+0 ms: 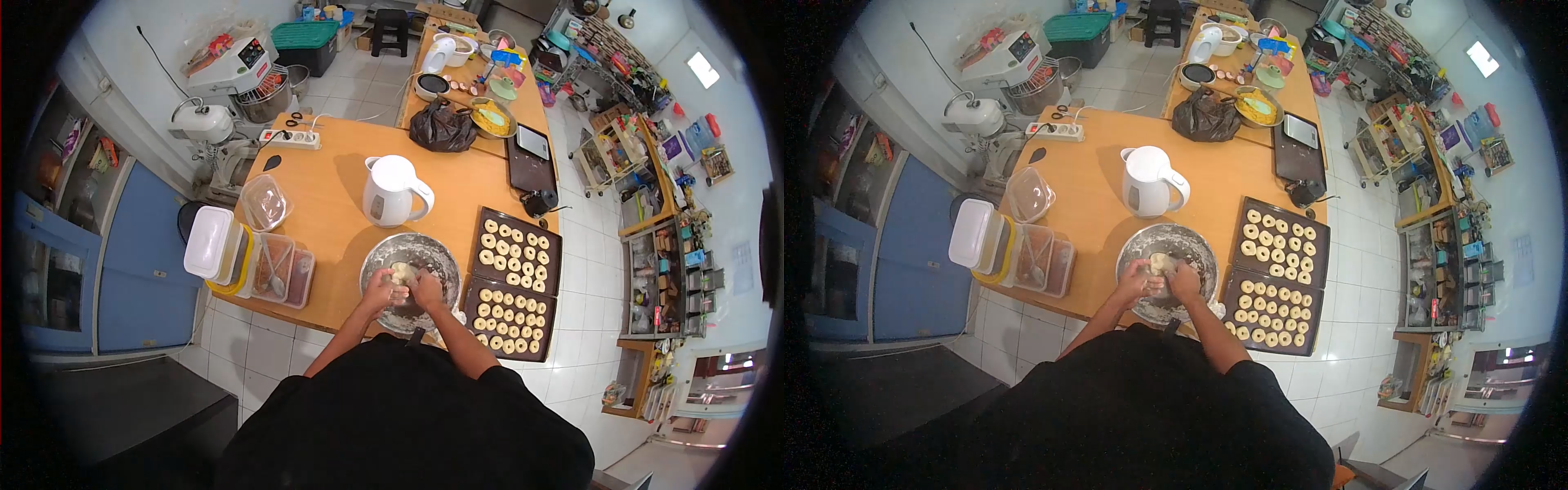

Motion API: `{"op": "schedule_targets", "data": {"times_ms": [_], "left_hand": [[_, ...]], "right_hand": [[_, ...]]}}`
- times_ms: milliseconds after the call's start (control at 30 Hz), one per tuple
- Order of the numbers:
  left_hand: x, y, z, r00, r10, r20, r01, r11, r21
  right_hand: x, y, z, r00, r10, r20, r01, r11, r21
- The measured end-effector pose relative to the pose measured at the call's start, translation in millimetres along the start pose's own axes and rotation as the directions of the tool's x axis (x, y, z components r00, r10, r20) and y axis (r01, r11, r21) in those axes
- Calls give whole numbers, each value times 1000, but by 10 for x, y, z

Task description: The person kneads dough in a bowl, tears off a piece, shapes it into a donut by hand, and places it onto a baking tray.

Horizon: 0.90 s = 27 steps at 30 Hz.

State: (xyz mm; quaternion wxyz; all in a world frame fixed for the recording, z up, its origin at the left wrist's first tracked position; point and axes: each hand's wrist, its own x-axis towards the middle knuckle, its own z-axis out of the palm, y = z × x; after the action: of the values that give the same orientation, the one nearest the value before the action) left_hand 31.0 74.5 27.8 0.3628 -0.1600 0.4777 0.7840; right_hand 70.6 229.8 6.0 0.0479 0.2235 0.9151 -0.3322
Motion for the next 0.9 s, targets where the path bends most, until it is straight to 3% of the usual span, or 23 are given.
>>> {"op": "schedule_targets", "data": {"times_ms": [67, 133, 167, 233, 267, 333, 367, 433, 567, 633, 700, 900], "left_hand": [[-9, -17, -10, 999, -44, -6, 44, 999, -5], [101, -90, -149, 996, 81, 46, -93, 906, 413], [138, -112, -171, 996, 80, 43, -91, 906, 412], [210, -106, -171, 957, 241, 164, -265, 485, 834], [246, -114, -146, 956, 241, 164, -265, 484, 834], [333, -214, -115, 711, 499, 495, -636, 156, 756], [382, -243, -105, 710, 500, 496, -637, 156, 755], [485, -233, -66, 850, 169, 499, -523, 152, 839], [606, -426, -120, 854, 120, 506, -516, 68, 854], [444, -354, 7, 979, -62, 194, -202, -172, 964], [228, -200, 155, 981, -52, 189, -195, -220, 956], [292, -252, 189, 989, -26, 144, -144, -342, 929]], "right_hand": [[20, 11, 39, 1000, -20, -13, 20, 1000, -5], [44, 47, 100, 999, -41, -23, 41, 999, -10], [55, 71, 139, 997, -68, -44, 67, 998, -22], [56, 77, 152, 993, -94, -65, 92, 995, -34], [79, 79, 145, 994, -95, -50, 93, 995, -42], [62, 30, 111, 995, -92, -33, 90, 995, -49], [72, -4, 86, 996, -83, -21, 81, 992, -99], [130, -42, 61, 997, -81, -12, 78, 985, -152], [180, -14, 88, 999, 28, 33, -23, 989, -149], [180, 40, 118, 998, 66, 20, -63, 991, -118], [158, 109, 125, 999, -26, 40, 33, 983, -179], [126, 128, 135, 999, -5, 53, 15, 984, -179]]}}
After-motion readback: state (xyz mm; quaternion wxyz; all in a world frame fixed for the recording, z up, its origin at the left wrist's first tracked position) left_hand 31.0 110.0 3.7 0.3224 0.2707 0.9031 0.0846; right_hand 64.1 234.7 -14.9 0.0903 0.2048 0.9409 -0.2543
